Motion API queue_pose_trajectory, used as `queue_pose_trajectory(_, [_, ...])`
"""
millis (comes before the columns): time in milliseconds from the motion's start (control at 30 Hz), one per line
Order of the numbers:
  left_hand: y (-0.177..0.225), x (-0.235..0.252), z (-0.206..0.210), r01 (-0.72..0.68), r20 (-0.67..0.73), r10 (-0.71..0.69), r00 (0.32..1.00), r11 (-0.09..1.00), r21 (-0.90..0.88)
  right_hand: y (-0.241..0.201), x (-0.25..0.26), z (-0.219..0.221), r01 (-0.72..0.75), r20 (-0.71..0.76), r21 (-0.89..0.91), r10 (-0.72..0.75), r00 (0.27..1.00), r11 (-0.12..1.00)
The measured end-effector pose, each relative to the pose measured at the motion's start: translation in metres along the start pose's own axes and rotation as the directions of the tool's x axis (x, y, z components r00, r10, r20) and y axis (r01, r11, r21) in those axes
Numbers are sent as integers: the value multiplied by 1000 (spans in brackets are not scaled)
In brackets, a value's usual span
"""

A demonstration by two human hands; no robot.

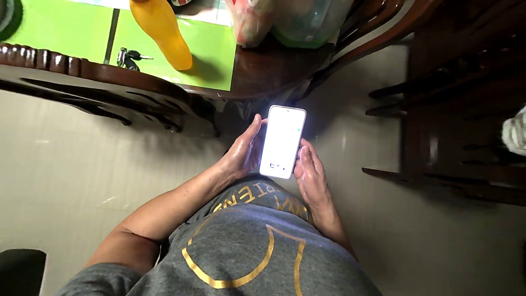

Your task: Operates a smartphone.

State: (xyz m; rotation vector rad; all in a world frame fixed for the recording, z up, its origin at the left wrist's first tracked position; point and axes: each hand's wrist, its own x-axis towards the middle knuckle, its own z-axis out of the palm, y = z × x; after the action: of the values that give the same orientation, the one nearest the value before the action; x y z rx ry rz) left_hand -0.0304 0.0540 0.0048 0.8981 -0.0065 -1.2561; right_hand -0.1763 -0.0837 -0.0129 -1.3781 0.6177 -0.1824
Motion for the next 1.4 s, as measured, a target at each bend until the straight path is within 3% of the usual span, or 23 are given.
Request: queue_pose_trajectory(1400, [-1, 9, 2, 27, 7, -28, 1000, 999, 25, 4, 3, -6, 9, -22, -16, -9, 1000, 1000])
